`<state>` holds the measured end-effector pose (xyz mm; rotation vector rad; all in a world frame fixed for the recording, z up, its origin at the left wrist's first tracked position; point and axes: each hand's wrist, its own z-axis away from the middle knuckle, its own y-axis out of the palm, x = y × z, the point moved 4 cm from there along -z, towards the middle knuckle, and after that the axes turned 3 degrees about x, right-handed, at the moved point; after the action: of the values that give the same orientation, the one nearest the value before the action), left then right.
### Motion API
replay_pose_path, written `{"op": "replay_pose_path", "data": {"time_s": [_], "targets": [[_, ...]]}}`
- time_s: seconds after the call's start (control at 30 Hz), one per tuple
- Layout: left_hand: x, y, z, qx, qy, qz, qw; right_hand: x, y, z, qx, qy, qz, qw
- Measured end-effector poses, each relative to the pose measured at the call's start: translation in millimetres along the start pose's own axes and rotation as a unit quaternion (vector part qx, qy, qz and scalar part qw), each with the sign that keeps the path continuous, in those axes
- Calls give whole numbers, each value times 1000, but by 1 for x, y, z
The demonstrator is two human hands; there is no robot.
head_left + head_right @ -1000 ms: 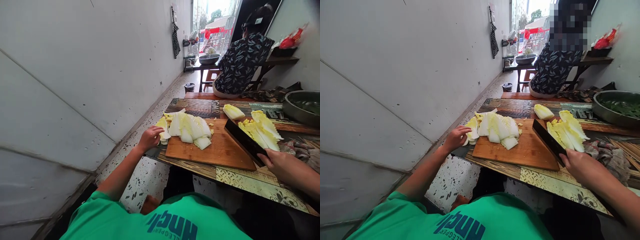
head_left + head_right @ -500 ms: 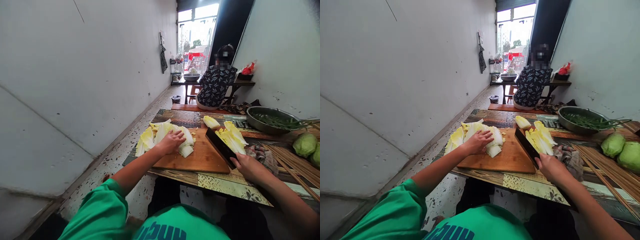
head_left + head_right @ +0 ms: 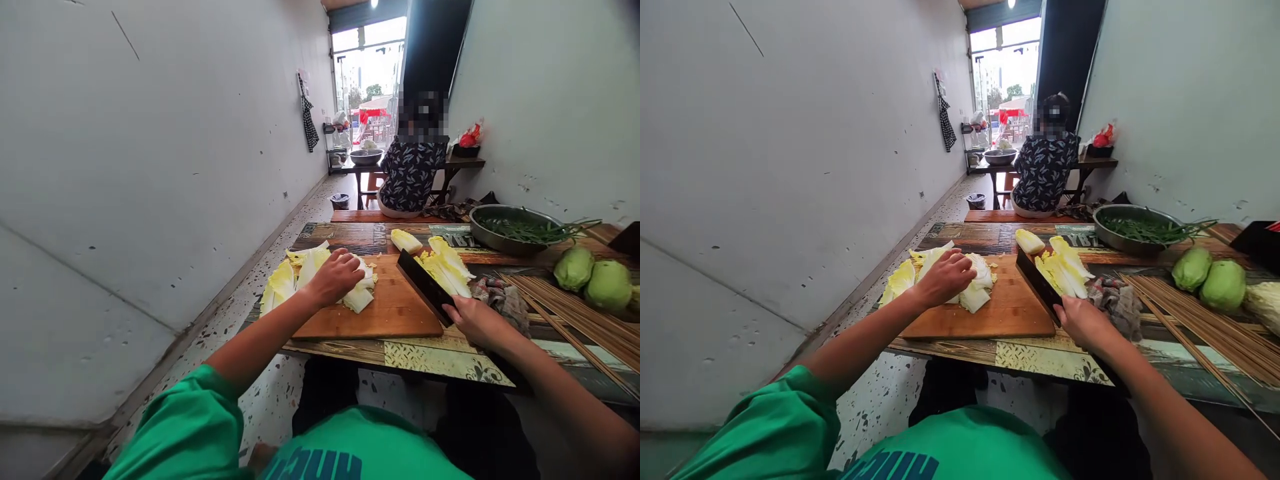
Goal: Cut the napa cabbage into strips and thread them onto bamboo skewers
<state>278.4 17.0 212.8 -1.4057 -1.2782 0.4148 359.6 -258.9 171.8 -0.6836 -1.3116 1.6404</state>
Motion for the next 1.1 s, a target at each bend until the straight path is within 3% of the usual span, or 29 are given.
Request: {"op": "replay_pose_path", "data": {"time_s": [0.1,0.17,0.27,0.4,0.63,1.1], "targets": [[-24,-7,-20,-67,31,16,997,-2,0,0,-1,5,-14,1000],[-46,0,-34,-85,52,41,994,-4,0,3,14,11,-37,999],[-80,28,-48,-49,64,78,994,-4,-8,11,-16,20,-18,999],[-110,63,-44,20,71,117,990,4,-22,28,-63,31,31,997],[-117,72,-30,15,72,134,988,37,-22,32,1,-80,69,994],[-117,73,-33,-5,78,182,980,33,-9,9,49,-70,97,992]]}}
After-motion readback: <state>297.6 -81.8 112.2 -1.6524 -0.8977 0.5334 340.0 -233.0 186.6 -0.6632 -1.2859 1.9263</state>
